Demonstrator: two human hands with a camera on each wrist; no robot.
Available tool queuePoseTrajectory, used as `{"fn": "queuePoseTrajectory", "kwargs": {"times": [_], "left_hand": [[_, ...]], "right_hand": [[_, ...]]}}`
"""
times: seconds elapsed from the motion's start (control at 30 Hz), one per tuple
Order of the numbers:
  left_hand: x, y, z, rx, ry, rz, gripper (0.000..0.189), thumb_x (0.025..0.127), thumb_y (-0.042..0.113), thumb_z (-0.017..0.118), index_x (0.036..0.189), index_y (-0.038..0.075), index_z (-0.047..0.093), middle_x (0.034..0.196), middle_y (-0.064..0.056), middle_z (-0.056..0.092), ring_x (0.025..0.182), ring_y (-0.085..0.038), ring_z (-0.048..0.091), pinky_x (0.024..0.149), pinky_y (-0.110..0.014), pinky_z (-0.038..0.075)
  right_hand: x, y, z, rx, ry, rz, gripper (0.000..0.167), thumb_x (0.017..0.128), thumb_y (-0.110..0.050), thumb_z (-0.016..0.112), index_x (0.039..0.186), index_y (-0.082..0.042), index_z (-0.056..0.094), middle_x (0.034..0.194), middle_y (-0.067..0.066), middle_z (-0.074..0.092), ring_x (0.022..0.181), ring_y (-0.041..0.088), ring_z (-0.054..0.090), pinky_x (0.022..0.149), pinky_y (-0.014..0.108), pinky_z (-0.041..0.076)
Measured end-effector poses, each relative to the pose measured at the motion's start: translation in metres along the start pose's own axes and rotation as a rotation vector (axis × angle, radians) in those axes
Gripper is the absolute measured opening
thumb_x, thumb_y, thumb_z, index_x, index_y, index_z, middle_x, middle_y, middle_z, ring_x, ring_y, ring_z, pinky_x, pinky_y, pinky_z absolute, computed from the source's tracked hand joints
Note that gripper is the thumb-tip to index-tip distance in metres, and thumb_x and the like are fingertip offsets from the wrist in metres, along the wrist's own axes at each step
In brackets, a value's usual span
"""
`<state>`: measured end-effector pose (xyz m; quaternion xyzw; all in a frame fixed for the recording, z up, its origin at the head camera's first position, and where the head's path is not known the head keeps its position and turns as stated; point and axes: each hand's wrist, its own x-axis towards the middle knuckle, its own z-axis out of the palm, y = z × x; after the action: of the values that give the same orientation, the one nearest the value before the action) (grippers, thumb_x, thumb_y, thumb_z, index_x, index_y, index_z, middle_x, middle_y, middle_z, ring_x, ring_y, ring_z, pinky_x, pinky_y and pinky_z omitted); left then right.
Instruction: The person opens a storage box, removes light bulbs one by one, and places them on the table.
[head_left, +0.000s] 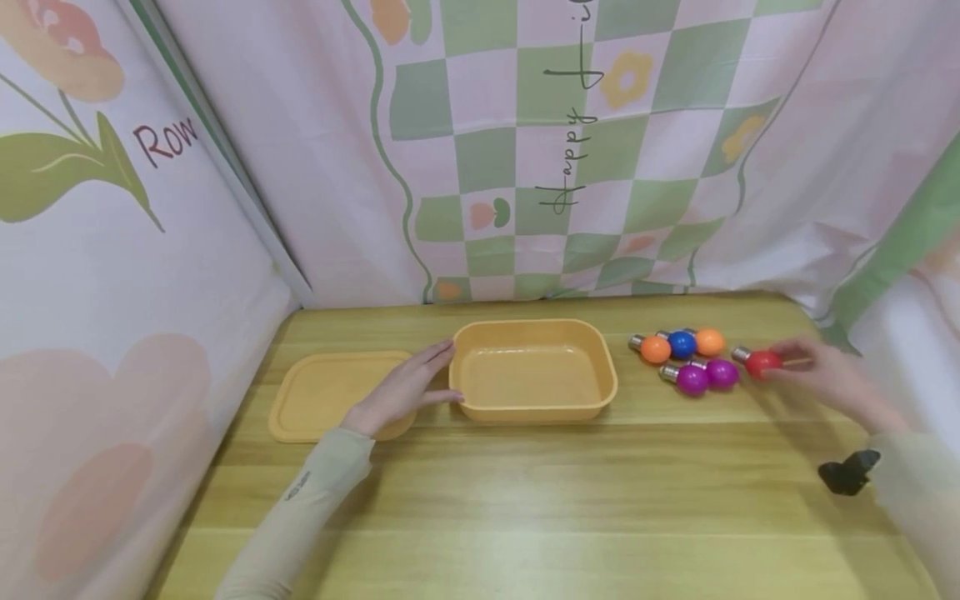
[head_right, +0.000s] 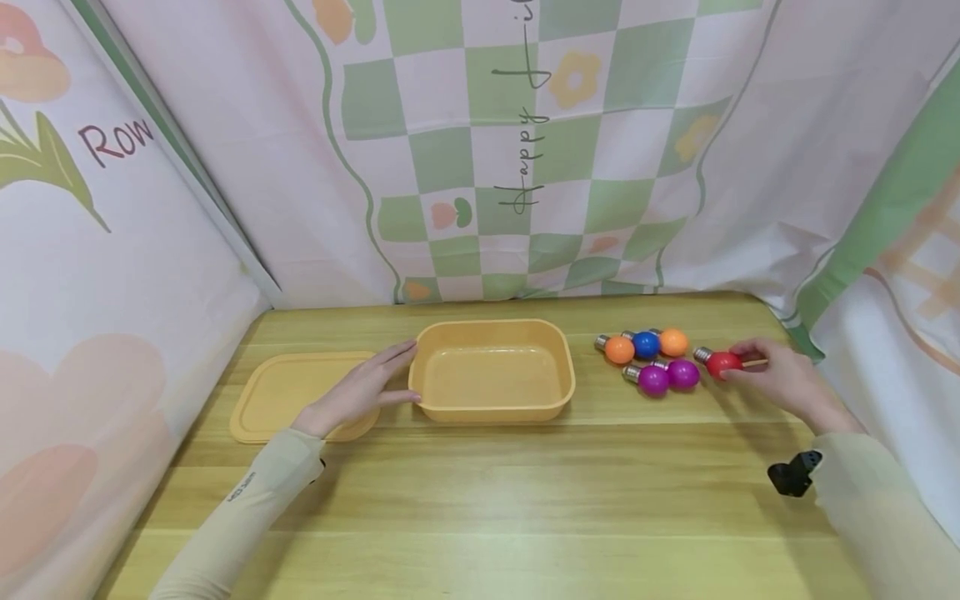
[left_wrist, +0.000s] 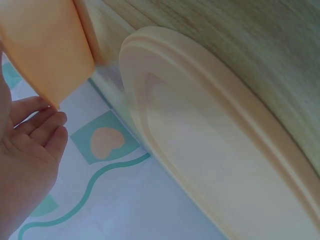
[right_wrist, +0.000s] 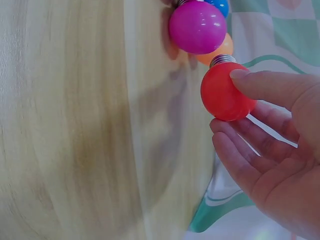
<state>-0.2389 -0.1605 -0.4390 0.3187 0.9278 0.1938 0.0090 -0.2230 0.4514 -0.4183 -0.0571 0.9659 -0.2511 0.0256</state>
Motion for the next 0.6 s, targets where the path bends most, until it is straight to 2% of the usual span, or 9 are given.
{"fn": "queuePoseTrajectory", "kwargs": {"times": [0.03, 0.1, 0.13, 0.23, 0.37, 0.6], "left_hand": [[0.0, 0.0, -0.0001, -0.004, -0.002, -0.002, 0.089, 0.09, 0.052, 0.063, 0.153, 0.0, 0.029, 0.165, -0.012, 0.023, 0.15, -0.031, 0.031, 0.123, -0.045, 0.034], [0.0, 0.0005, -0.0004, -0.011, -0.01, -0.009, 0.089, 0.09, 0.053, 0.063, 0.154, 0.0, 0.029, 0.165, -0.011, 0.022, 0.151, -0.031, 0.03, 0.123, -0.044, 0.033], [-0.0001, 0.0008, -0.0004, -0.016, -0.014, -0.012, 0.089, 0.09, 0.053, 0.063, 0.154, 0.0, 0.029, 0.165, -0.011, 0.022, 0.151, -0.031, 0.029, 0.123, -0.044, 0.032], [-0.0003, 0.0014, -0.0002, -0.026, -0.021, -0.016, 0.089, 0.09, 0.052, 0.063, 0.154, 0.001, 0.028, 0.166, -0.011, 0.021, 0.151, -0.031, 0.029, 0.124, -0.044, 0.032], [-0.0003, 0.0015, 0.0002, -0.034, -0.016, -0.014, 0.089, 0.09, 0.051, 0.064, 0.154, 0.0, 0.028, 0.165, -0.012, 0.021, 0.151, -0.031, 0.03, 0.123, -0.045, 0.032], [-0.0005, 0.0012, -0.0002, -0.039, -0.005, -0.004, 0.089, 0.09, 0.05, 0.065, 0.153, -0.001, 0.029, 0.165, -0.014, 0.023, 0.15, -0.032, 0.031, 0.122, -0.046, 0.034]], "right_hand": [[0.0004, 0.0007, 0.0009, -0.001, -0.004, -0.004, 0.055, 0.093, -0.028, 0.07, 0.127, 0.012, 0.051, 0.122, 0.042, 0.057, 0.091, 0.041, 0.069, 0.064, 0.029, 0.056], [0.0013, 0.0019, 0.0027, -0.008, -0.007, -0.006, 0.055, 0.093, -0.027, 0.07, 0.126, 0.012, 0.051, 0.122, 0.042, 0.057, 0.09, 0.04, 0.069, 0.064, 0.027, 0.055], [0.0016, 0.0023, 0.0038, -0.006, -0.012, -0.007, 0.055, 0.093, -0.027, 0.07, 0.126, 0.013, 0.051, 0.122, 0.042, 0.057, 0.091, 0.044, 0.068, 0.064, 0.03, 0.057], [0.0024, 0.0025, 0.0062, -0.008, -0.029, -0.01, 0.056, 0.094, -0.027, 0.069, 0.127, 0.014, 0.05, 0.122, 0.042, 0.056, 0.094, 0.048, 0.066, 0.069, 0.043, 0.06], [0.0036, 0.001, 0.0076, -0.013, -0.048, -0.002, 0.057, 0.095, -0.028, 0.067, 0.129, 0.014, 0.049, 0.124, 0.043, 0.055, 0.102, 0.055, 0.062, 0.077, 0.059, 0.058], [0.0068, 0.0019, 0.0087, -0.026, -0.043, -0.008, 0.054, 0.095, -0.027, 0.067, 0.128, 0.013, 0.051, 0.123, 0.042, 0.057, 0.103, 0.055, 0.062, 0.078, 0.06, 0.057]]}}
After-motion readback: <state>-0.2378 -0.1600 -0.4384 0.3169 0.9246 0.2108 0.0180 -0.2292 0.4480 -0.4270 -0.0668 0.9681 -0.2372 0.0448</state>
